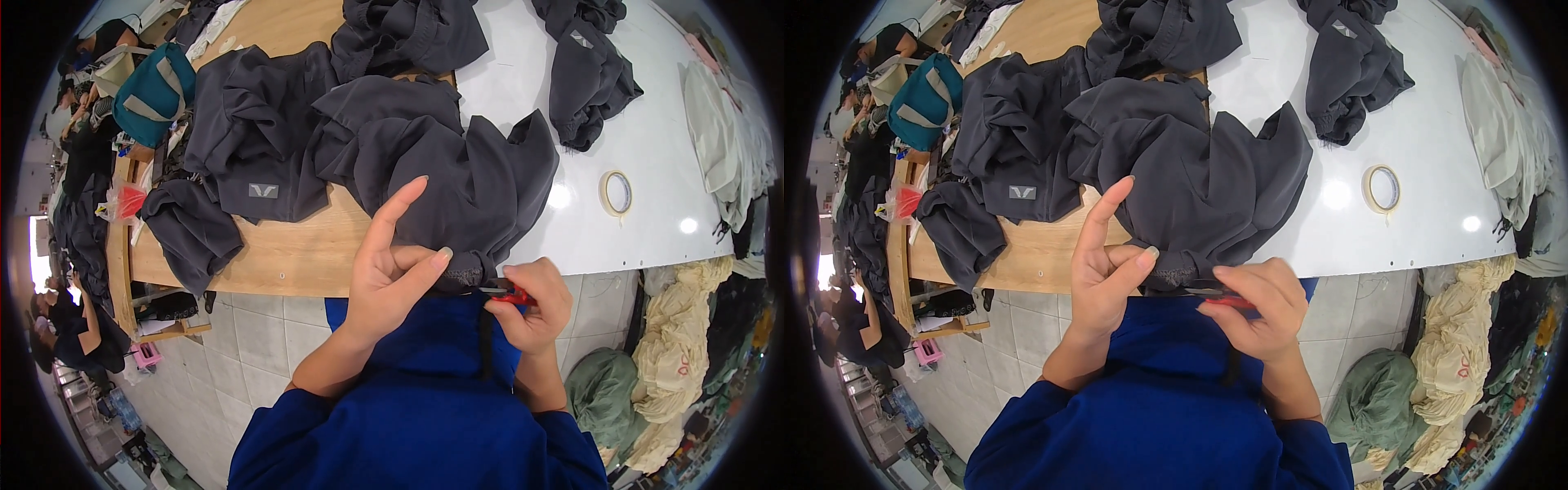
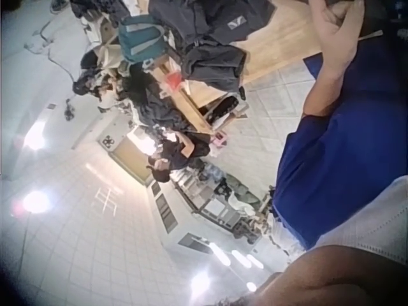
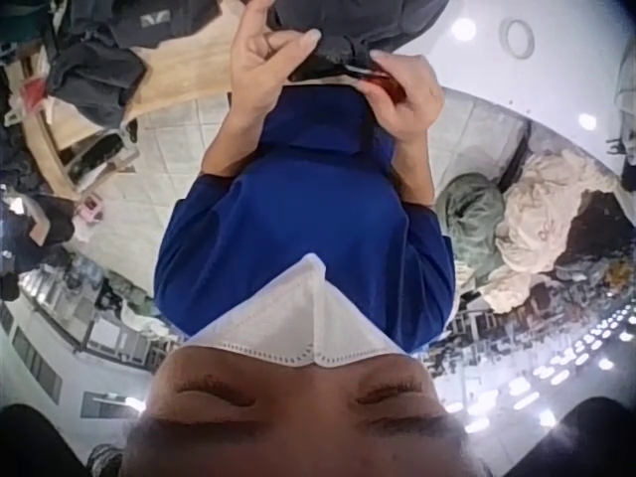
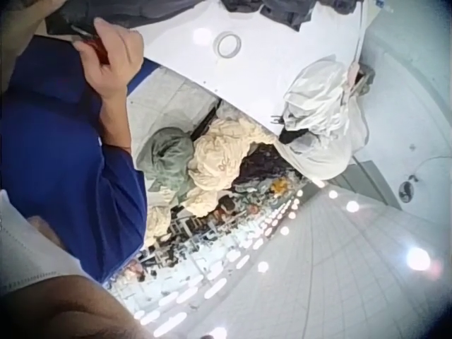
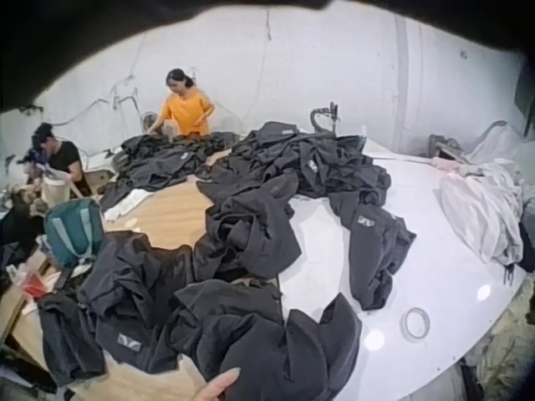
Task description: Trim loose threads and inspect dark grey fabric garments using handheld nippers.
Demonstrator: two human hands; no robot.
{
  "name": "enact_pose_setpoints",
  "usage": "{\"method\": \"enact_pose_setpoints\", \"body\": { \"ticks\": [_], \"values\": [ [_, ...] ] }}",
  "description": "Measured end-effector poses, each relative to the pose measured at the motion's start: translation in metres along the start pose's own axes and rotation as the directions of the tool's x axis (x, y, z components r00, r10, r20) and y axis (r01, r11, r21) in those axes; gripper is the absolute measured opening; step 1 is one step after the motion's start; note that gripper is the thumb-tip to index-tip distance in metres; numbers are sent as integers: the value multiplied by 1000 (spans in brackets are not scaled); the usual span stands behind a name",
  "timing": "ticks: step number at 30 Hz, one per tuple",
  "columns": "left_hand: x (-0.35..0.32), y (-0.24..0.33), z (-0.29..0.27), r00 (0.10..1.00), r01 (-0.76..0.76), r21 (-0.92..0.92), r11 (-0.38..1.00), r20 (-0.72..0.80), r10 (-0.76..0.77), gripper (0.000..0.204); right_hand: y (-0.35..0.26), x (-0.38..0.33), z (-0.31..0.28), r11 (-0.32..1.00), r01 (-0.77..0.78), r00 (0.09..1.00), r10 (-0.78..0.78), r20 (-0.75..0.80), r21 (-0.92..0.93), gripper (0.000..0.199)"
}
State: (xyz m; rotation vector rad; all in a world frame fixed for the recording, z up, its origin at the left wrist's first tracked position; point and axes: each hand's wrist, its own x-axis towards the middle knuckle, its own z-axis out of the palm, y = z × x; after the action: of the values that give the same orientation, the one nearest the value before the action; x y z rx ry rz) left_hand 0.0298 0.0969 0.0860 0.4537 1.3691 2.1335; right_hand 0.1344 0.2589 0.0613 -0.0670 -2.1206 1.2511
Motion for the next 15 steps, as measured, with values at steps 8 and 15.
{"method": "enact_pose_setpoints", "body": {
  "ticks": [8, 15],
  "values": [
    [-1, 8, 9, 1000, 19, 79, 997, -26, -17, 63, -15, 14, -6, 912, 189, 982, -171, 82, -365, 38],
    [-4, 3, 8, 1000, -6, 162, 987, 5, 5, 60, -19, 17, -8, 888, 221, 975, -185, 127, -403, 36]
  ]
}}
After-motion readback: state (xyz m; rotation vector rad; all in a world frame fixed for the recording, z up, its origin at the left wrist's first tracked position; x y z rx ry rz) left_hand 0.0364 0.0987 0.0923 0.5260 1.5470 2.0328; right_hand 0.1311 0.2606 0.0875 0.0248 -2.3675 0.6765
